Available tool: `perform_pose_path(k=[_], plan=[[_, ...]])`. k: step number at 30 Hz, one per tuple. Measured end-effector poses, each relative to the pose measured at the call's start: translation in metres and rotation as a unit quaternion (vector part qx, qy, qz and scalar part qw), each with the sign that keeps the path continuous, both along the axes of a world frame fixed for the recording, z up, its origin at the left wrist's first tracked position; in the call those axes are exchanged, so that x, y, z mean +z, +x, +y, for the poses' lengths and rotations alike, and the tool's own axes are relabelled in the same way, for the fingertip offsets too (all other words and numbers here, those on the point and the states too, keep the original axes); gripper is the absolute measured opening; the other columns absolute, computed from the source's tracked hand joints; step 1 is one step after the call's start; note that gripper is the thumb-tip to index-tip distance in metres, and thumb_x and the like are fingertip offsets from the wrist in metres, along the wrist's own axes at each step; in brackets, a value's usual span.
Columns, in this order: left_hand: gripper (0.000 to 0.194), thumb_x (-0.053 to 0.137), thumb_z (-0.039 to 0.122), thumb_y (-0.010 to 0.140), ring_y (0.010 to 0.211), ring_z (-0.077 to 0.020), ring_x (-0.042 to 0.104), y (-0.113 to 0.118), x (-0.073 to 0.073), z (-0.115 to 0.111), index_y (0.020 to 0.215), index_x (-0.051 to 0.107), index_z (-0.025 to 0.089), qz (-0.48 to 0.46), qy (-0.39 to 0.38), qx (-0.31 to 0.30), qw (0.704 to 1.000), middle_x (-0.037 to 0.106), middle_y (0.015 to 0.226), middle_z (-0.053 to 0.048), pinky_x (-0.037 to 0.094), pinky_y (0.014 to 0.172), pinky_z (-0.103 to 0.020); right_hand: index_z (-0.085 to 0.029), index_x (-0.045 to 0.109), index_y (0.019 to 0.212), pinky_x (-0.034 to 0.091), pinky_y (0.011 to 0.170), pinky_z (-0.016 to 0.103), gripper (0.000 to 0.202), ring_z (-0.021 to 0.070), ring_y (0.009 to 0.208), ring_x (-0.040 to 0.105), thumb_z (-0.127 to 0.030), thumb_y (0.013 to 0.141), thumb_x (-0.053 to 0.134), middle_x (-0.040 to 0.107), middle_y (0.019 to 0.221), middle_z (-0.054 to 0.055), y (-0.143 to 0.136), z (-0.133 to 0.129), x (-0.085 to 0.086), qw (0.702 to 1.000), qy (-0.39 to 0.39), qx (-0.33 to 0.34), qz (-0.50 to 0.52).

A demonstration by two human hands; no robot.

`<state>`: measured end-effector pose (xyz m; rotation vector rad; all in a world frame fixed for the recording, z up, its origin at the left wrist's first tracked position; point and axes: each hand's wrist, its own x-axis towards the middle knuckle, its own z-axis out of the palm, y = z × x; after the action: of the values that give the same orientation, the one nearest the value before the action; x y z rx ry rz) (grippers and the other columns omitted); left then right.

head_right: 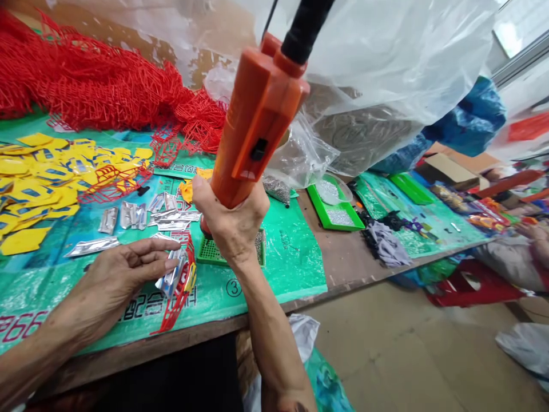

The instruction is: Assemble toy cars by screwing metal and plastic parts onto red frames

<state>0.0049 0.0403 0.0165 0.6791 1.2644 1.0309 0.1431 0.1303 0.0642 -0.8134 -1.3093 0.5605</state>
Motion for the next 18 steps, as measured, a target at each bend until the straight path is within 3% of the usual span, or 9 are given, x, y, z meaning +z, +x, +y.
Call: perform_pose_path(k=[8, 18], plan=[[0.041, 0.084, 0.037, 0.061, 0.067, -0.0145, 0.056, 0.0025, 0.0013, -0.0002, 0.093, 0.069, 0.016, 0.018, -0.011, 0.000, 1.000, 0.068, 0.071, -0.001, 0.039, 0.065, -0.027, -0.022, 0.055, 0.074, 0.047, 0.047, 0.031, 0.022, 0.0109, 0.045, 0.050, -0.035, 0.075, 0.072, 0.056, 0.060, -0.005, 0.0008, 0.0000, -0.0032, 1.000, -0.008, 0.021, -0.011], [0.033, 0.083, 0.035, 0.061, 0.061, -0.0131, 0.054, 0.0030, -0.0002, -0.0002, 0.085, 0.069, 0.016, 0.014, -0.003, -0.006, 1.000, 0.066, 0.068, 0.000, 0.039, 0.058, -0.026, -0.024, 0.049, 0.074, 0.045, 0.045, 0.032, 0.028, 0.0127, 0.046, 0.050, -0.037, 0.071, 0.074, 0.054, 0.060, -0.005, -0.0015, 0.0059, -0.0038, 1.000, -0.009, -0.002, -0.011]])
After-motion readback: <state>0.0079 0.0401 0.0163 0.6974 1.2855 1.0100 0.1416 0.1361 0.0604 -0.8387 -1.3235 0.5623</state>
